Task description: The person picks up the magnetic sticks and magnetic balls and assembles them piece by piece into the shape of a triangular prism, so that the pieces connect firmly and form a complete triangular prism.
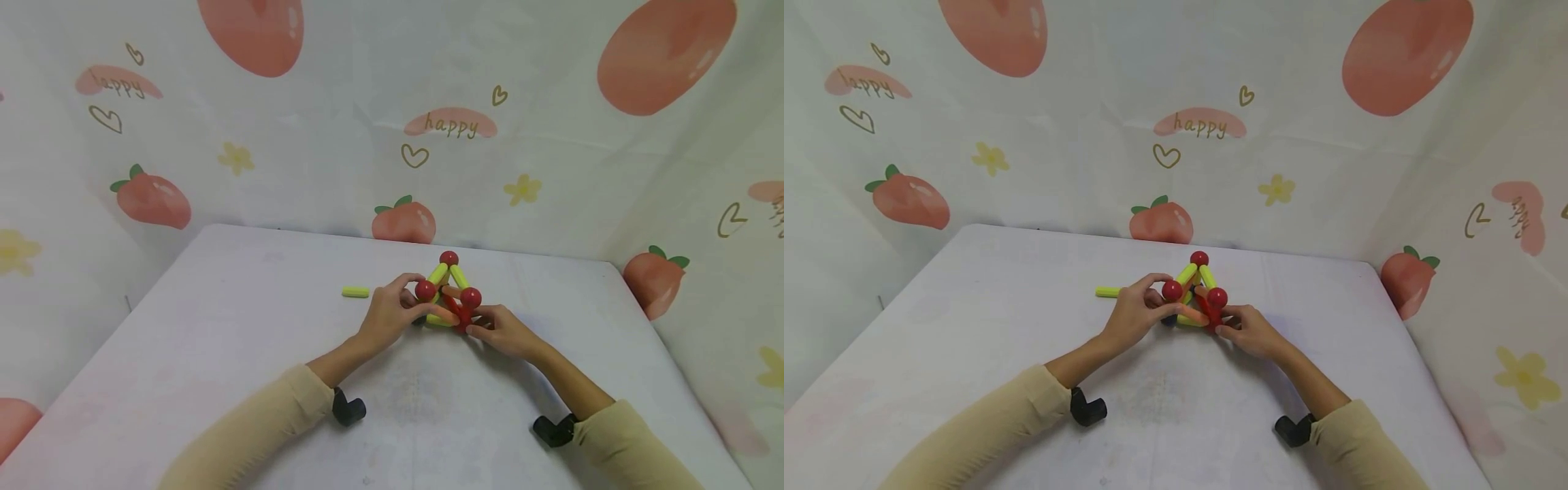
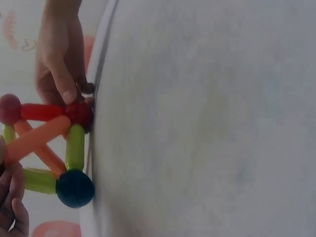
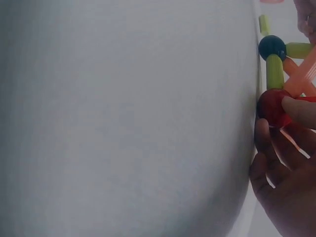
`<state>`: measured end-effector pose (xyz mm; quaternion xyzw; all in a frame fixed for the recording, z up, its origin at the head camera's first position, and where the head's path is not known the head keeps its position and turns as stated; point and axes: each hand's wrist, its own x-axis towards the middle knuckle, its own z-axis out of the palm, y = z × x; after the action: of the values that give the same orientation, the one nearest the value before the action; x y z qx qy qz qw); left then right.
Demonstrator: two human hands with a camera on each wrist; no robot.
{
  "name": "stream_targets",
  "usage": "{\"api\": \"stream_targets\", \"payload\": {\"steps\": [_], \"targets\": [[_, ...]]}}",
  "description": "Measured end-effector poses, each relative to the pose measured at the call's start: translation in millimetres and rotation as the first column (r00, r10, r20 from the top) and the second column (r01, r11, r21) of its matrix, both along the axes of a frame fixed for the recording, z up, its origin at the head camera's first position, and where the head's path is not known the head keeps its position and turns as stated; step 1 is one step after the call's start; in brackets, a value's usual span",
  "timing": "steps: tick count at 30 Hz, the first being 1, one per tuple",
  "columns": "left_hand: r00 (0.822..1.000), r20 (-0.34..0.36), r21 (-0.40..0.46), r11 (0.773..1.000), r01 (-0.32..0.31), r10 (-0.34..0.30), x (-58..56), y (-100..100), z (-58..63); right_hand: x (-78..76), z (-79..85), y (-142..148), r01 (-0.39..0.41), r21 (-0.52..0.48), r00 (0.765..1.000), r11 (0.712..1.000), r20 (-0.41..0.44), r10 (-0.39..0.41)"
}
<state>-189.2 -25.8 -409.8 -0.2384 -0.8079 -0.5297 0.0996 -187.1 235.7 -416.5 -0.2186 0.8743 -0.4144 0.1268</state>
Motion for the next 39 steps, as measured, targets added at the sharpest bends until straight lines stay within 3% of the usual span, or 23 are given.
{"api": "stream_targets", "payload": {"steps": [3, 5, 8, 10, 13, 15, 17, 19, 23, 27, 30, 33, 36, 39], "targets": [[0.993, -0.120, -0.126, 0.991, -0.034, 0.019, -4.2, -0.5, 0.7, 0.7, 0.0, 0.2, 0.001, -0.001, 1.000, 1.000, 0.000, -0.001], [0.974, -0.226, -0.234, 0.969, -0.077, 0.023, -7.6, -1.7, 1.9, 0.5, -0.6, 0.6, 0.004, -0.001, 1.000, 1.000, 0.001, -0.004], [0.924, -0.383, -0.387, 0.907, -0.164, 0.004, -12.4, -3.9, 5.4, -0.3, -2.0, 1.4, 0.009, 0.003, 1.000, 1.000, 0.001, -0.009], [0.894, -0.449, -0.462, 0.860, -0.215, -0.017, -15.9, -4.6, 7.6, -0.7, -3.0, 1.9, 0.010, 0.008, 1.000, 1.000, -0.002, -0.010], [0.869, -0.494, -0.535, 0.801, -0.268, -0.040, -19.5, -4.7, 11.3, -0.6, -4.0, 1.9, 0.013, 0.013, 1.000, 1.000, -0.009, -0.013], [0.865, -0.499, -0.561, 0.777, -0.284, -0.044, -21.1, -4.0, 12.7, -0.4, -4.5, 1.8, 0.017, 0.015, 1.000, 1.000, -0.011, -0.017], [0.872, -0.487, -0.568, 0.775, -0.275, -0.047, -21.5, -3.5, 13.5, -0.3, -5.1, 1.7, 0.017, 0.014, 1.000, 1.000, -0.015, -0.017], [0.892, -0.449, -0.564, 0.791, -0.237, -0.054, -21.3, -4.0, 13.7, 0.1, -5.3, 1.2, 0.023, 0.013, 1.000, 1.000, -0.015, -0.023], [0.954, -0.284, -0.540, 0.838, -0.077, -0.096, -21.8, -13.7, 11.1, 0.1, -5.6, 0.8, 0.012, 0.007, 1.000, 1.000, -0.019, -0.012], [0.985, -0.133, -0.551, 0.834, 0.017, -0.107, -27.0, -38.8, 9.0, -0.4, -5.0, 0.0, 0.011, 0.013, 1.000, 1.000, -0.020, -0.010], [0.998, -0.039, -0.581, 0.814, 0.021, -0.054, -34.7, -63.0, 8.7, -0.8, -3.7, -0.3, 0.016, 0.021, 1.000, 1.000, -0.022, -0.016], [0.998, 0.058, -0.594, 0.804, 0.023, 0.014, -42.9, -86.6, 7.3, -0.9, -2.6, 0.3, 0.010, 0.020, 1.000, 1.000, -0.019, -0.009], [0.994, 0.102, -0.587, 0.809, 0.028, 0.040, -49.3, -106.2, 4.0, -1.0, -2.7, 0.3, 0.019, 0.022, 1.000, 1.000, -0.008, -0.019], [0.992, 0.117, -0.555, 0.831, 0.029, 0.043, -53.2, -119.2, -0.1, -1.6, -3.9, 0.9, 0.018, 0.020, 1.000, 1.000, -0.003, -0.018]]}}
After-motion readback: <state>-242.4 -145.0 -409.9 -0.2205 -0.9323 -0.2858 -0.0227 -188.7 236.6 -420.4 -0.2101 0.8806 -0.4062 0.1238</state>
